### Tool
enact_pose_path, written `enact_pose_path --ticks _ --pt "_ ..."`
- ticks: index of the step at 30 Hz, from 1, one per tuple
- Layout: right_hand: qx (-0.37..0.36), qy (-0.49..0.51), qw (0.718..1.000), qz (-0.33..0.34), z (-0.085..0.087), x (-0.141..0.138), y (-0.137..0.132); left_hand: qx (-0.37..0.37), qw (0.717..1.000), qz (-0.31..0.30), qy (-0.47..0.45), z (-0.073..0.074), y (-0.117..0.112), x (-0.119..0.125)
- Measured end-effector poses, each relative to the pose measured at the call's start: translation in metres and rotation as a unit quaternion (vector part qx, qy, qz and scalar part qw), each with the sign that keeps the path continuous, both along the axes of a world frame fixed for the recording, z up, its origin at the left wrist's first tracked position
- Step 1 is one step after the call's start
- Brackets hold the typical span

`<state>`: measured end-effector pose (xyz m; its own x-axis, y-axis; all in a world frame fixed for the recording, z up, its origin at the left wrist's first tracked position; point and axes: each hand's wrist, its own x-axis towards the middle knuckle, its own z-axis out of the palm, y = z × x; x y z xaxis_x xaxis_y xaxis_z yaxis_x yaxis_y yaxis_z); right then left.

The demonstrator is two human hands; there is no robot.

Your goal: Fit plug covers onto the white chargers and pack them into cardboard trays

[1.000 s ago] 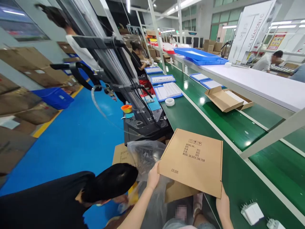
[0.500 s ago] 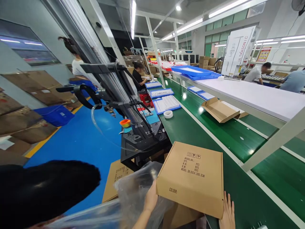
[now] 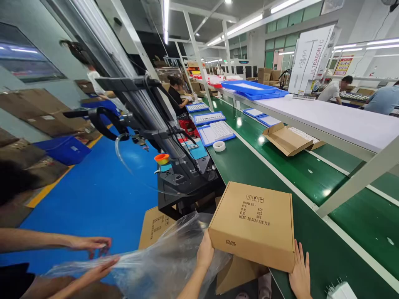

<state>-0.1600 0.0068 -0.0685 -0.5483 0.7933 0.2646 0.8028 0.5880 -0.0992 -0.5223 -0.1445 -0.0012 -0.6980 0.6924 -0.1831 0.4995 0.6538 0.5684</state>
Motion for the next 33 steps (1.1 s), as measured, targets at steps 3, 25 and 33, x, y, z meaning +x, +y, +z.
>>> enact_pose_path --ticks 3,25,33 --pt "-0.026 -0.039 0.997 0.063 0.011 0.018 0.010 -0.016 0.996 -0.074 0.050 0.007 -0.004 -0.010" --pt "-0.175 -0.162 0.925 0.295 0.125 -0.036 0.077 -0.067 0.780 -0.598 0.172 0.057 0.071 -0.103" --pt "-0.165 -0.150 0.929 0.295 0.120 -0.038 0.077 -0.054 0.785 -0.583 0.203 0.043 0.068 -0.101"
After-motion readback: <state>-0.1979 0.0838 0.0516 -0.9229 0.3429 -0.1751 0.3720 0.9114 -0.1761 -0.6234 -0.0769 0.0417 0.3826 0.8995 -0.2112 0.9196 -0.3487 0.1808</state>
